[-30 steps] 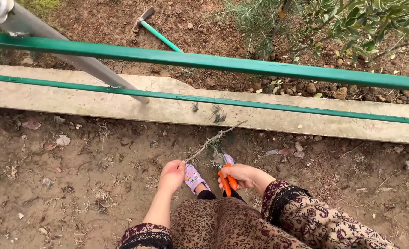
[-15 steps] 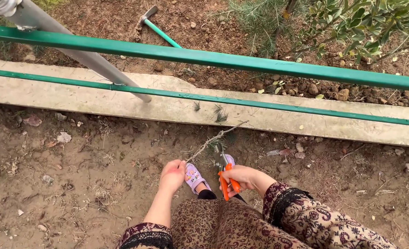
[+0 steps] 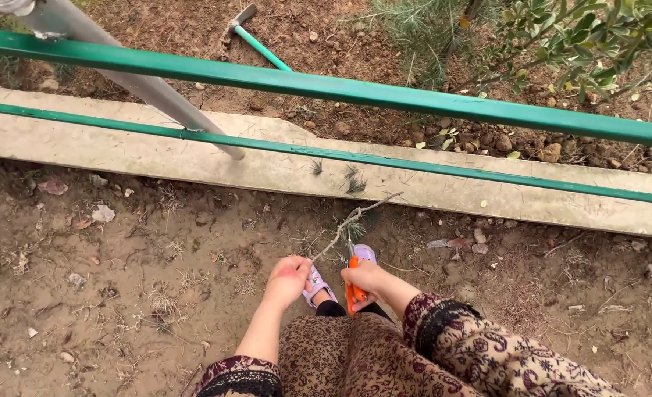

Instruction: Cleaning dead leaves from potted plants and pruning a small tree using garden shears in a backyard garden.

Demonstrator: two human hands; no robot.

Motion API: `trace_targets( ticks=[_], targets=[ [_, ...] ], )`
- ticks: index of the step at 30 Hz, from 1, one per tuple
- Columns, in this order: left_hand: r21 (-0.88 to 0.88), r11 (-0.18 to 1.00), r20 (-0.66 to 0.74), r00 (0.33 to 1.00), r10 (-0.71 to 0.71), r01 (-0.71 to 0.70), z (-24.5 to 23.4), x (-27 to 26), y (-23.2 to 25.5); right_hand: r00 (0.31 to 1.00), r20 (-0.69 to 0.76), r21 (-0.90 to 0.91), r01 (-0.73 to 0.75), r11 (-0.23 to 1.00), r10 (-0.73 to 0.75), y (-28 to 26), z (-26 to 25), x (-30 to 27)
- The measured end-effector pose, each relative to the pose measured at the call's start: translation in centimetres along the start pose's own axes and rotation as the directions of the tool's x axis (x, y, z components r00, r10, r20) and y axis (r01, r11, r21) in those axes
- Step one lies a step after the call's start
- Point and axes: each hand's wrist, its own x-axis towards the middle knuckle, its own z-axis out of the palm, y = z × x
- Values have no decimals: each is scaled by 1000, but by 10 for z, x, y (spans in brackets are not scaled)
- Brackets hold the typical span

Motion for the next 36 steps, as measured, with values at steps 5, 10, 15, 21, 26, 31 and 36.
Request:
trace_targets(
  ticks=[5, 10, 15, 21, 26, 31, 36],
  targets=[
    [10, 1000, 31, 999, 7, -8, -3, -2, -2, 999, -48, -38, 5, 999, -7, 1, 1, 27],
    [-6, 1000, 41, 999, 26, -26, -4, -3, -4, 995, -102, -93, -21, 995, 11, 9, 1, 54],
    [92, 996, 62, 998, 7, -12, -3, 0, -12, 991, -122, -64, -57, 996, 49, 20, 0, 71],
    [46, 999, 80, 997, 13, -17, 0, 6, -11, 997, -64, 181, -26, 983, 38, 8, 15, 31],
    [27, 998, 72, 996, 52, -54, 6, 18, -9, 998, -57, 303, -14, 953, 33, 10, 18, 33],
    [3, 999, 83, 996, 36, -36, 9, 14, 0, 999, 7, 369, -49, 928, 49, 2, 16, 34],
    [-16, 999, 94, 995, 31, -30, 7, 13, 5, 998, -4, 374, -51, 926, 57, -2, 13, 30]
  ],
)
